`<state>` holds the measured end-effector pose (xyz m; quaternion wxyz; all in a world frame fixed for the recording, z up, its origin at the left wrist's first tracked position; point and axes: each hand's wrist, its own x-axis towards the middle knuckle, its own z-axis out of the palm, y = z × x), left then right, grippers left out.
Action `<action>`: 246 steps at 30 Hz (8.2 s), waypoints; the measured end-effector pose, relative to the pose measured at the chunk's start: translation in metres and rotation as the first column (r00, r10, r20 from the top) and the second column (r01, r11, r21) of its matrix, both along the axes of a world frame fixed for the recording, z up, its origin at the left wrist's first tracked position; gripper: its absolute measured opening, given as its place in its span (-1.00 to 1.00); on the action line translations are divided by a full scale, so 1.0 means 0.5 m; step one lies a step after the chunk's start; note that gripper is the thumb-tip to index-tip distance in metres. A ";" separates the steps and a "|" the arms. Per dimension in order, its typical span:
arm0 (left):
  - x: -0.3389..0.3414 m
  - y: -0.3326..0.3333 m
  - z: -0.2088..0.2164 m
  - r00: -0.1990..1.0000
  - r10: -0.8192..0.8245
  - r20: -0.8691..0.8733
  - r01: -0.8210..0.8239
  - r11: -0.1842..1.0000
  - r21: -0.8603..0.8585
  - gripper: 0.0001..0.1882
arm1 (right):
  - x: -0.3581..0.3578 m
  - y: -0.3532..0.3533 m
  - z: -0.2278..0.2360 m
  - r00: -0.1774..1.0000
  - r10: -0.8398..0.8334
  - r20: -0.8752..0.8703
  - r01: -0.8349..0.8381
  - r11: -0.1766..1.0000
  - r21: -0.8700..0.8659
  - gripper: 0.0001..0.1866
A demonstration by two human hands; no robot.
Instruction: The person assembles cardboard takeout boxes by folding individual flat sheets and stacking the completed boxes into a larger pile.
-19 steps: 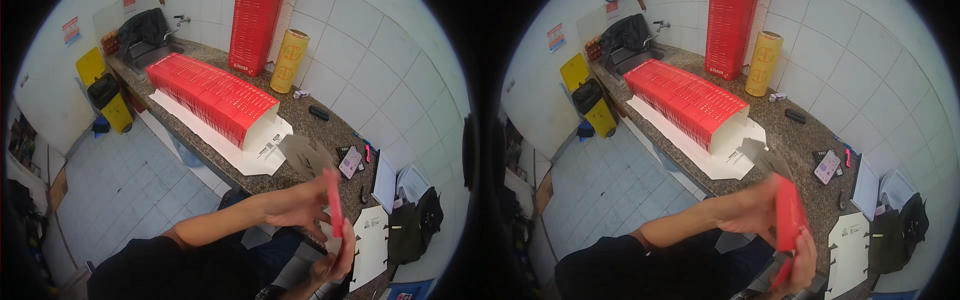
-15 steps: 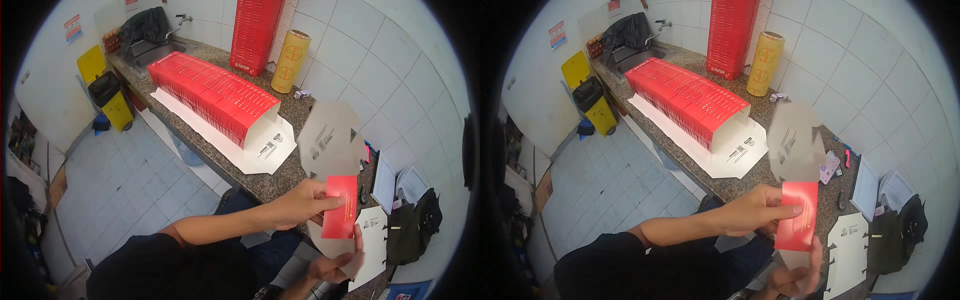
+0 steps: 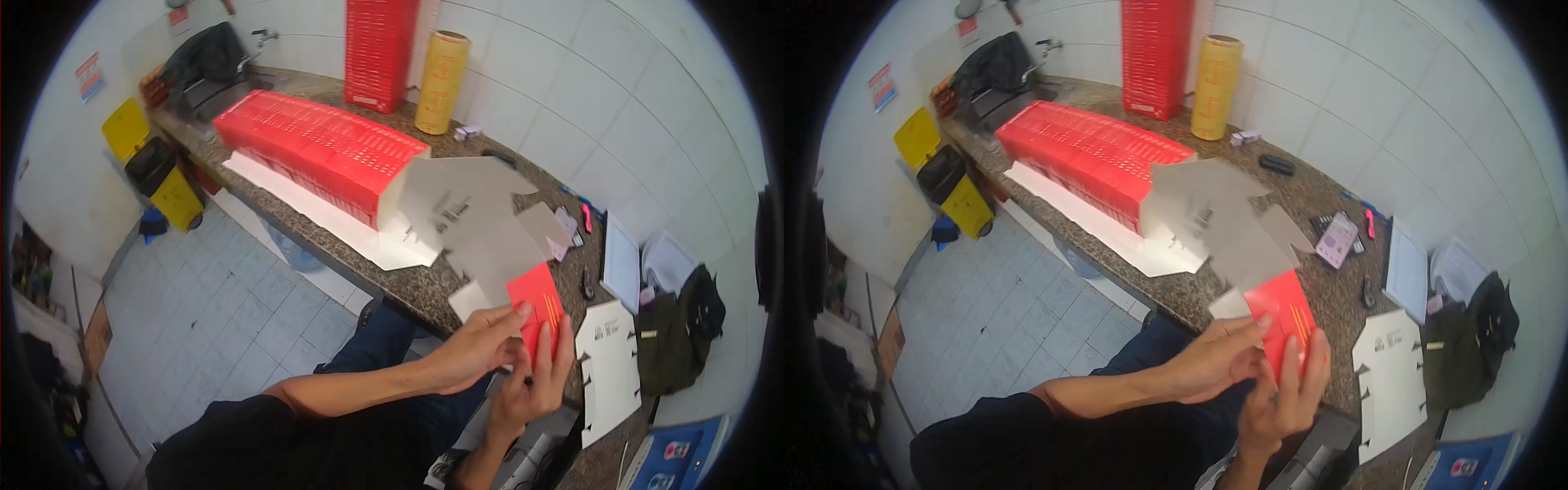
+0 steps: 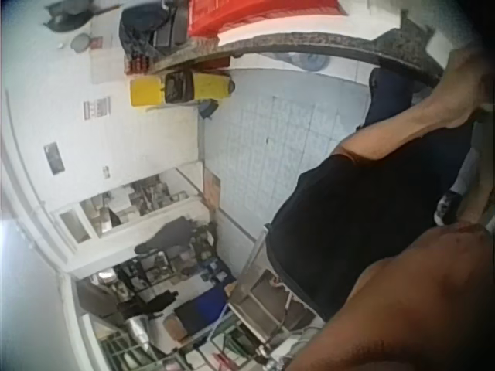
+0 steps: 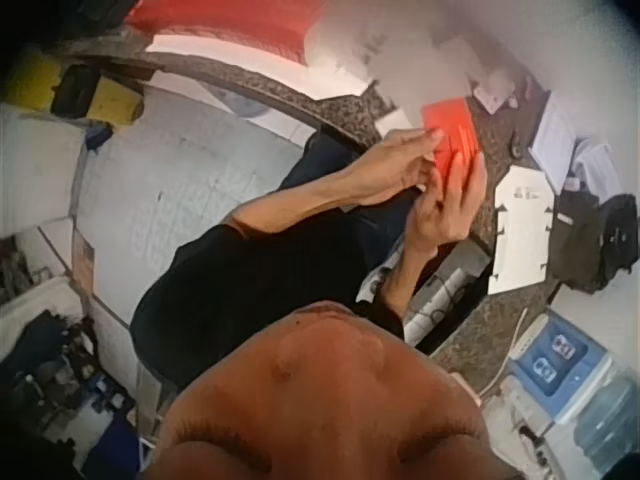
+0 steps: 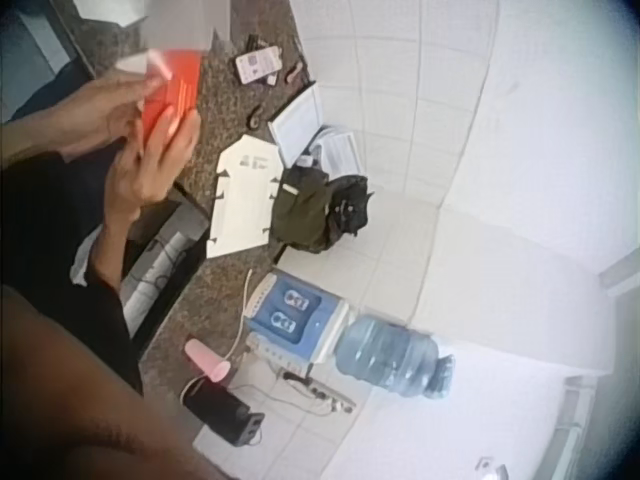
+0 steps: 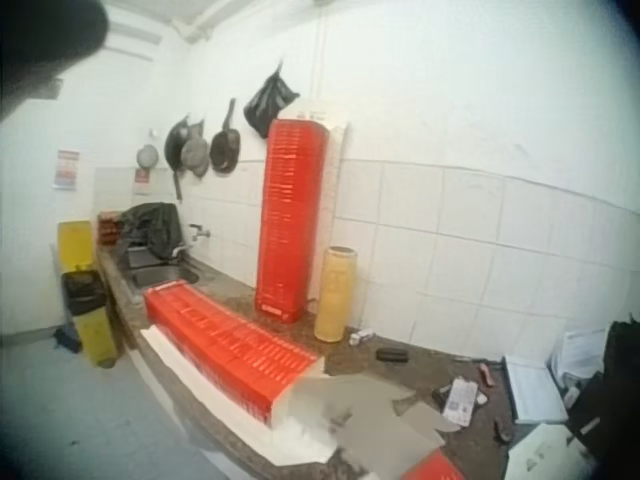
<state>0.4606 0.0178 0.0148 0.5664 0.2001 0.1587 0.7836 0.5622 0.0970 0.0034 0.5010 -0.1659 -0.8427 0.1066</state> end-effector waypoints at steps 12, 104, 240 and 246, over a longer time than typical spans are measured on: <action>-0.058 -0.073 0.012 0.644 0.115 -0.756 -0.344 0.927 -0.151 -0.59 | -0.022 0.038 -0.014 0.958 0.113 -0.265 -0.219 0.884 -0.413 -0.56; -0.204 -0.124 -0.083 0.443 0.400 -0.802 -0.771 0.626 -0.115 -0.47 | -0.023 -0.030 -0.172 0.827 -0.077 -0.556 -0.534 0.197 -0.822 -0.41; -0.852 0.025 -0.025 -0.438 -0.545 -0.715 -0.758 0.651 -0.032 -0.18 | -0.638 -0.045 -0.213 0.846 0.379 -0.374 -0.350 -0.133 -0.927 -0.21; -0.865 0.015 -0.026 -0.435 -0.522 -0.733 -0.745 0.666 -0.032 -0.23 | -0.303 0.134 -0.168 0.997 0.025 -0.069 -0.063 0.770 -0.634 -0.65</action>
